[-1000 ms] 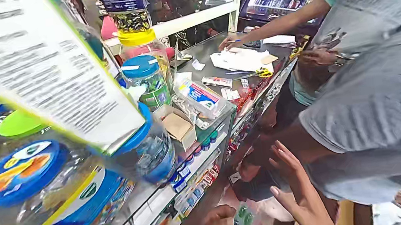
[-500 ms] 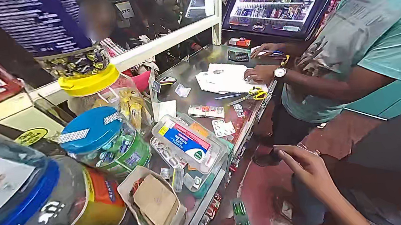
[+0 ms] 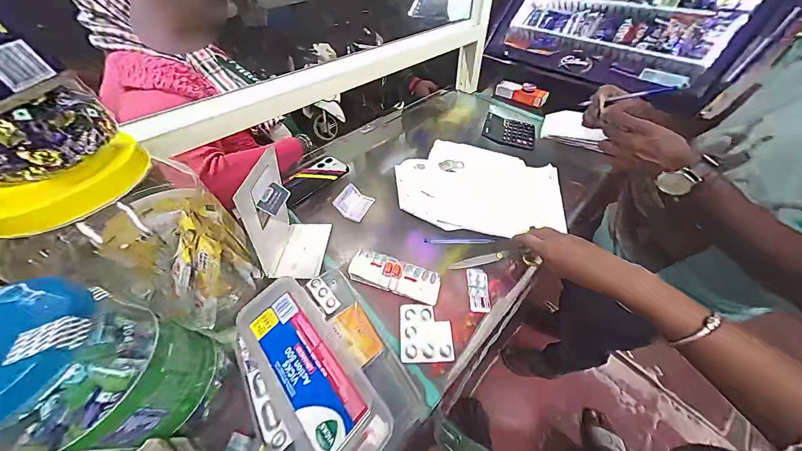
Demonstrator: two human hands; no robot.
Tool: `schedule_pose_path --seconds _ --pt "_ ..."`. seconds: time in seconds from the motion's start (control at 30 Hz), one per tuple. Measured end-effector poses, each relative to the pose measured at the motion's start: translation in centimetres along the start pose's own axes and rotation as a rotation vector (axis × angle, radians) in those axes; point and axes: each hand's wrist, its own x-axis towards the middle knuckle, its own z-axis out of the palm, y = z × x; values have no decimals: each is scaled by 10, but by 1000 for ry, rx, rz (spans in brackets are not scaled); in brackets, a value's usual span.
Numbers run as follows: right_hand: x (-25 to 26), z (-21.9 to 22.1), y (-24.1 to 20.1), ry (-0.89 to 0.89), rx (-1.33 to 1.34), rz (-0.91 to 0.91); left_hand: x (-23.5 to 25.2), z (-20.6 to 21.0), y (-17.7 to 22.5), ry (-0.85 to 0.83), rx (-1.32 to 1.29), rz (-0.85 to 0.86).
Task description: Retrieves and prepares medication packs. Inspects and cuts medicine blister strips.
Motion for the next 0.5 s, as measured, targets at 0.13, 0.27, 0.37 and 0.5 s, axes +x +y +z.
schedule_pose_path --seconds 0.13,0.27,0.37,0.5 --pt "12 -11 21 -127 -80 -150 39 31 -2 79 28 12" --pt "17 -20 44 -290 -16 -277 64 55 9 171 66 61" --pt "0 -25 73 -319 257 -370 77 60 17 218 128 139" --pt "-28 20 90 -10 965 -349 95 58 26 232 174 209"
